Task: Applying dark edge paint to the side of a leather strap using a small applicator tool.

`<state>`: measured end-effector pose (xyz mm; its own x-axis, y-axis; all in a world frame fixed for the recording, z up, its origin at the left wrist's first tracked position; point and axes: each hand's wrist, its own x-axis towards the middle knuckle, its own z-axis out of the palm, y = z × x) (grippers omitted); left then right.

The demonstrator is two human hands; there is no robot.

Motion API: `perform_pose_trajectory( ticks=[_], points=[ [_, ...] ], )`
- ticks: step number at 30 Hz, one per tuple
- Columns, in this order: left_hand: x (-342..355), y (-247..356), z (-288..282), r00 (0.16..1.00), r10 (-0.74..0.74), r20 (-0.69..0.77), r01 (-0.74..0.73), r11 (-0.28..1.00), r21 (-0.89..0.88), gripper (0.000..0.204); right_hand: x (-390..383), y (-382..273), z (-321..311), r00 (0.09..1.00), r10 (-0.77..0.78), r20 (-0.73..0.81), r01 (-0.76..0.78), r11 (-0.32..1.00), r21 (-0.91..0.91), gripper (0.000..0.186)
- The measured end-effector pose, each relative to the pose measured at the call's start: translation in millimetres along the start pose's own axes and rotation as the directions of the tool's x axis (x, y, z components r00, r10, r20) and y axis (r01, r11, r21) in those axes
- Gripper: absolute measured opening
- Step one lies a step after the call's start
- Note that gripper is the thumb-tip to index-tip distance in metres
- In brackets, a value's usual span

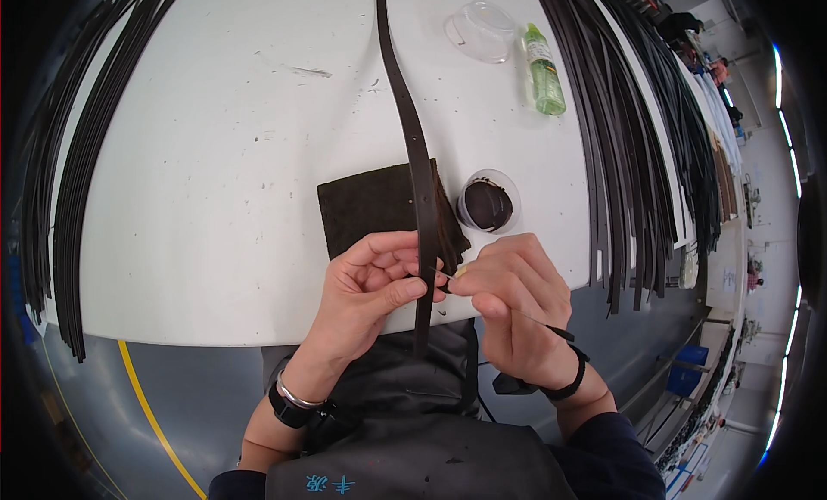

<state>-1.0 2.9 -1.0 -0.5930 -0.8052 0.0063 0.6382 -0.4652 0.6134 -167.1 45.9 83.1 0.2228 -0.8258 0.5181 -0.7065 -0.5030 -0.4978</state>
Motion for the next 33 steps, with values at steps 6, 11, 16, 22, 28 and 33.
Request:
perform_pose_trajectory(
  ticks=[6,11,16,22,28,33],
  points=[
    [-0.5,0.3,1.4,1.0,-0.002,-0.013,0.002,1.0,-0.007,0.037,-0.9,5.0,5.2,0.998,-0.029,-0.058,0.03,0.999,0.015,0.011],
    [-0.2,0.0,1.3,1.0,-0.004,0.002,0.004,1.0,-0.003,0.037,-1.4,3.8,4.9,0.999,-0.025,-0.039,0.027,0.999,0.044,0.011],
    [0.7,-1.1,0.1,1.0,0.0,0.011,0.0,1.0,0.003,0.037,-1.4,5.0,2.5,0.998,-0.025,-0.054,0.024,1.0,-0.011,0.009],
    [0.7,0.0,2.3,1.0,-0.001,-0.014,0.001,1.0,0.002,0.038,-2.1,8.4,3.3,0.997,-0.052,-0.054,0.053,0.999,0.007,0.009],
    [-5.9,10.7,5.3,0.992,-0.081,-0.095,0.081,0.997,-0.009,0.041,-28.6,3.5,-1.4,0.952,0.156,-0.263,-0.02,0.891,0.454,0.029],
    [-23.3,32.9,29.9,0.954,-0.036,-0.299,0.128,0.948,0.292,0.057,-39.2,-10.3,13.4,0.88,0.331,-0.34,-0.108,0.837,0.537,0.025]
  ],
)
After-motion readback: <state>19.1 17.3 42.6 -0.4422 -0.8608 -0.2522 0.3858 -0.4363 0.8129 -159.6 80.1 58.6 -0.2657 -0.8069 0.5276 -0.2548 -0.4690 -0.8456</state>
